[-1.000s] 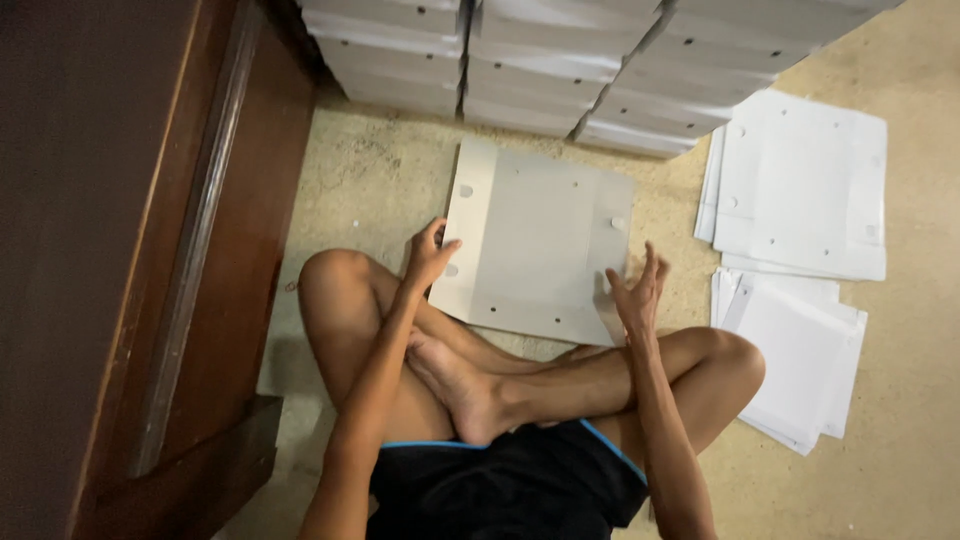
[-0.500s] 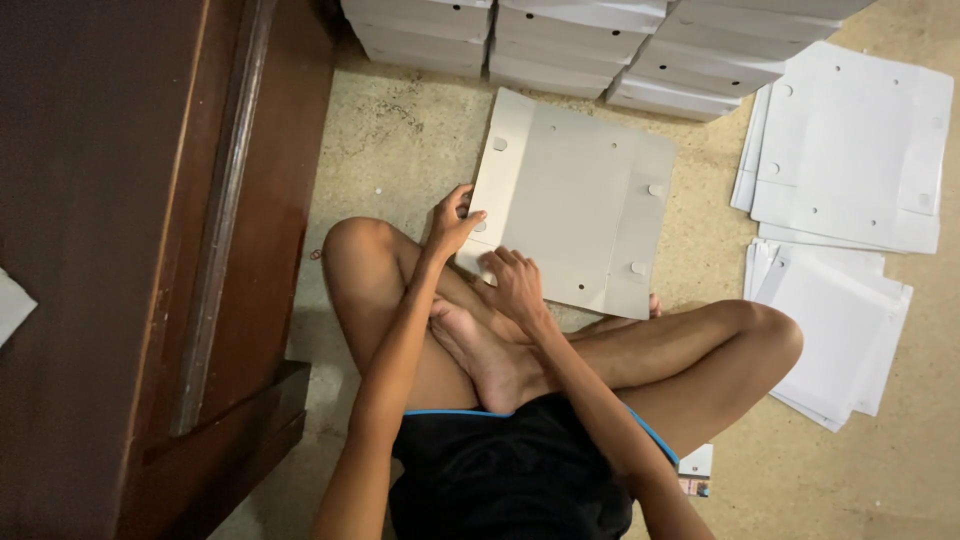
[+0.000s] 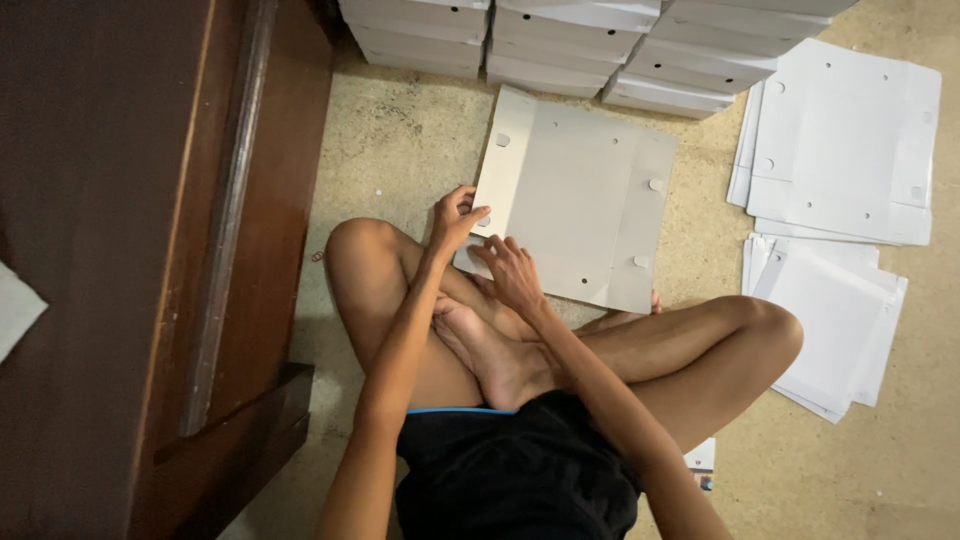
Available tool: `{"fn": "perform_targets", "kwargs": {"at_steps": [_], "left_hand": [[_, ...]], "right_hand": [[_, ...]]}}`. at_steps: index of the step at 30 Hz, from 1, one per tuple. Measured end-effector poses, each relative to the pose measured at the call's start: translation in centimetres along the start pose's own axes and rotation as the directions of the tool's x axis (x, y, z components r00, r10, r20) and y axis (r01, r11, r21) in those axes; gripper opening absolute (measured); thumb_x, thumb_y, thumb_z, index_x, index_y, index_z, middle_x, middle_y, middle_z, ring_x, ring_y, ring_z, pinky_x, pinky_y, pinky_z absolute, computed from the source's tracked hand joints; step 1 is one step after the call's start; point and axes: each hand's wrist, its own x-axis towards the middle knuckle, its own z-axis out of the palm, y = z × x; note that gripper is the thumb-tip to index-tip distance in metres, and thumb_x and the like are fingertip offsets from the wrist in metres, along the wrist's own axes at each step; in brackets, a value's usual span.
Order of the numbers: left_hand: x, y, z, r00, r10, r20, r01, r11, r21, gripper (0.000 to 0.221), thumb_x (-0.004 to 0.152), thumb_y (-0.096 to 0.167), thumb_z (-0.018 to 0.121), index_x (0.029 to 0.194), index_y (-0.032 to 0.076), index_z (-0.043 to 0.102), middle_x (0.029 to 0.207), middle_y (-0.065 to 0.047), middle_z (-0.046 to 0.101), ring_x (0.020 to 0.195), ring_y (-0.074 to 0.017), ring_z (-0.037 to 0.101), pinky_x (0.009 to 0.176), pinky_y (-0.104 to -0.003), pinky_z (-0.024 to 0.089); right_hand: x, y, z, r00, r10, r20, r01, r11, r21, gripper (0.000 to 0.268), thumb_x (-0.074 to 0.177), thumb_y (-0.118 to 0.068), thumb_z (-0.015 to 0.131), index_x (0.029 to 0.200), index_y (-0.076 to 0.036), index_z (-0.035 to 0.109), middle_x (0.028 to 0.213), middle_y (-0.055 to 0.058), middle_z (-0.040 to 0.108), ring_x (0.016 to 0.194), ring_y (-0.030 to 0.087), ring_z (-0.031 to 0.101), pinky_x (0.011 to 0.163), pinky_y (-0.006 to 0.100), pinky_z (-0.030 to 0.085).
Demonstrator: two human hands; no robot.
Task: The person folds white cardboard sheets into boxes and lids, tucking the tabs into the slots to secure the corners. The person assembles multiple boxes and lids one at a time and stacks the finished components.
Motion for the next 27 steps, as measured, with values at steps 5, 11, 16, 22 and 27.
{"fn": "perform_targets", "kwargs": {"at_steps": [5,11,16,22,27], "left_hand": [[0.2,-0.3,0.0,1.0,-0.015,-0.012,0.015,1.0,0.003,0.039,0.077,0.016,0.082,0.111,0.003,0.066,0.09,-0.018,0.07,0.08,-0.0262,0.071,0.07,-0.04,0.058],[0.4,-0.6,-0.3,1.0,0.016,0.011,-0.015,0.998,-0.068,0.032,0.078,0.014,0.081,0.105,0.003,0.069,0.084,-0.015,0.07,0.074,-0.02,0.07,0.065,-0.035,0.057],[0.3,-0.2,-0.5,0.999,0.032,0.035,-0.028,0.994,-0.108,0.031,0.077,0.015,0.082,0.104,0.005,0.07,0.083,-0.012,0.07,0.072,-0.0172,0.068,0.064,-0.033,0.057],[0.5,-0.4,-0.7,1.0,-0.018,0.024,0.019,0.998,-0.055,0.039,0.08,0.024,0.083,0.111,0.006,0.069,0.087,-0.015,0.07,0.077,-0.0189,0.068,0.071,-0.034,0.056],[-2.1,3.3,-1.0,0.985,-0.137,0.109,0.14,0.99,-0.024,0.05,0.083,0.026,0.08,0.124,0.003,0.063,0.102,-0.019,0.068,0.092,-0.0253,0.068,0.083,-0.04,0.054]], "right_hand": [[-0.8,0.0,0.6,0.995,-0.028,-0.098,0.026,0.999,-0.023,0.03,0.09,-0.032,0.056,0.114,-0.017,0.065,0.095,0.003,0.06,0.085,0.026,0.065,0.067,0.038,0.056],[-2.2,-0.9,-1.4,0.964,0.12,-0.238,-0.078,0.981,0.178,0.019,0.091,-0.018,0.059,0.108,-0.014,0.067,0.084,0.005,0.063,0.076,0.026,0.068,0.067,0.036,0.055],[-2.7,-2.5,-2.9,0.923,0.214,-0.321,-0.098,0.935,0.341,0.016,0.089,-0.004,0.059,0.101,-0.007,0.069,0.08,0.01,0.065,0.072,0.031,0.069,0.063,0.04,0.058],[-3.3,-0.4,-0.6,0.761,0.589,-0.273,-0.251,0.654,0.713,0.013,0.084,0.003,0.065,0.097,0.0,0.065,0.081,0.014,0.066,0.077,0.028,0.069,0.068,0.038,0.057],[-1.6,2.4,-2.0,0.657,0.747,-0.099,-0.4,0.457,0.795,0.012,0.087,-0.009,0.068,0.094,0.0,0.068,0.077,0.013,0.065,0.067,0.019,0.064,0.056,0.033,0.053]]}}
